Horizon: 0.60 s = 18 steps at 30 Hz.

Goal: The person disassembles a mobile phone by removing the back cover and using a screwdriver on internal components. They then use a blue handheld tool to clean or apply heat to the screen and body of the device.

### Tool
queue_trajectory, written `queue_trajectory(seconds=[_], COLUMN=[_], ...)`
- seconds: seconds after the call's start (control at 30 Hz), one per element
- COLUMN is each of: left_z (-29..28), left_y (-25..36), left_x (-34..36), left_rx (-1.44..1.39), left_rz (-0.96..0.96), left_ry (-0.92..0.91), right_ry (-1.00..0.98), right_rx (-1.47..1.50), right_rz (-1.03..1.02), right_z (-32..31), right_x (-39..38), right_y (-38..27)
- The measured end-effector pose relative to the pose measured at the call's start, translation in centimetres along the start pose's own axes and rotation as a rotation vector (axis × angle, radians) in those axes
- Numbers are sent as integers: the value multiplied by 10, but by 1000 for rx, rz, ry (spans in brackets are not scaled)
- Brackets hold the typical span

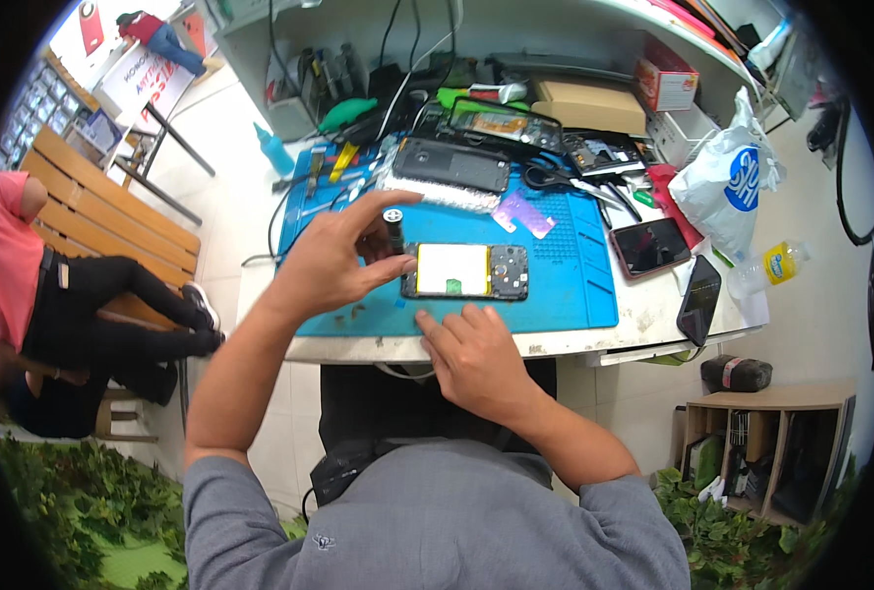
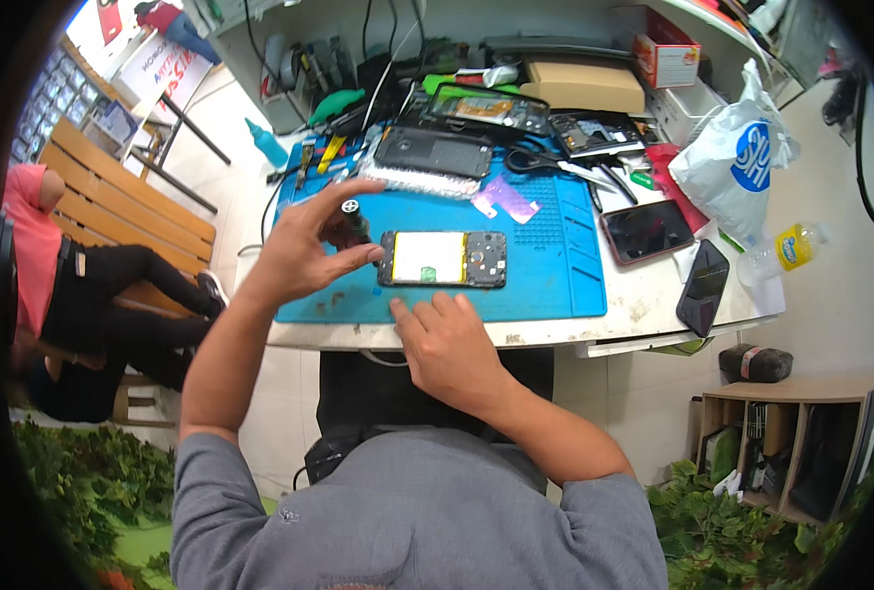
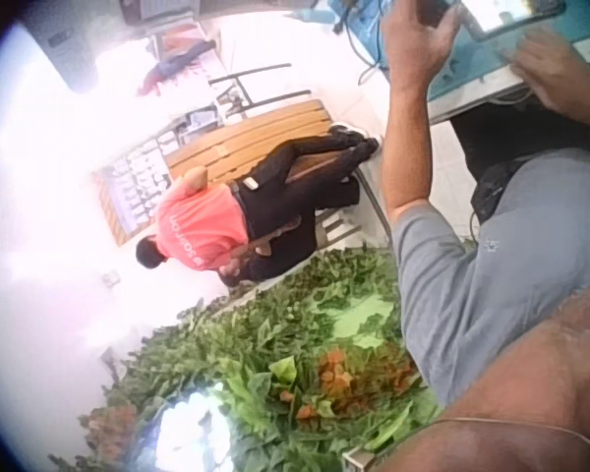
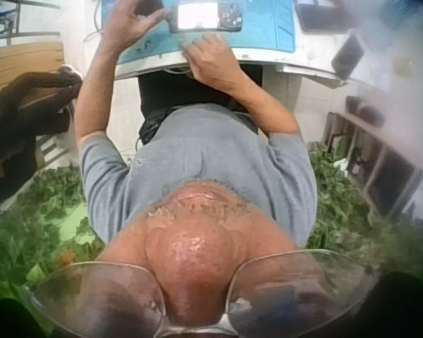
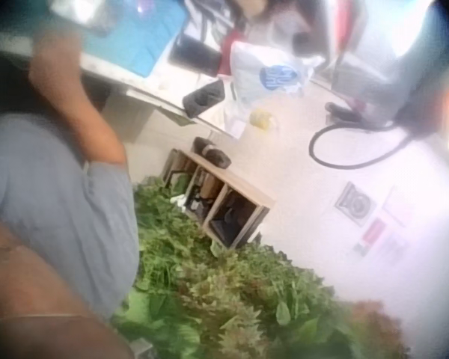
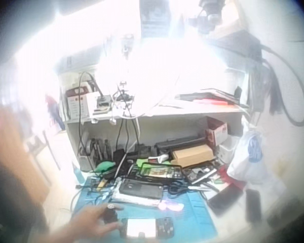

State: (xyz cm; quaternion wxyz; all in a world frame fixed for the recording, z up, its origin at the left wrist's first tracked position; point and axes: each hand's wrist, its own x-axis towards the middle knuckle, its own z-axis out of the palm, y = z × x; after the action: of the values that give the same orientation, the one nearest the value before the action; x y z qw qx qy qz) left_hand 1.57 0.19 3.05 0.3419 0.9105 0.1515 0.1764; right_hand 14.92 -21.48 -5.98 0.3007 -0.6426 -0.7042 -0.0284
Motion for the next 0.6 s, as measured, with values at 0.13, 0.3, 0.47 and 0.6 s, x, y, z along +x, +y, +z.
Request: queue_trajectory(seconds=[0.13, 0.3, 0.47, 0.6], left_z=[20, 28, 42, 53], left_y=[-34, -37, -33, -50], left_x=[5, 61, 105, 118], left_rx=[-274, -271, -132, -109], left_rz=[30, 119, 215, 166], left_ry=[184, 399, 435, 473], right_ry=[115, 134, 148, 163], right_rx=[95, 88, 106, 116], right_rz=[-23, -22, -29, -29], right_z=[4, 5, 5, 5], right_x=[-2, -5, -6, -4], right_y=[5, 6, 8, 8])
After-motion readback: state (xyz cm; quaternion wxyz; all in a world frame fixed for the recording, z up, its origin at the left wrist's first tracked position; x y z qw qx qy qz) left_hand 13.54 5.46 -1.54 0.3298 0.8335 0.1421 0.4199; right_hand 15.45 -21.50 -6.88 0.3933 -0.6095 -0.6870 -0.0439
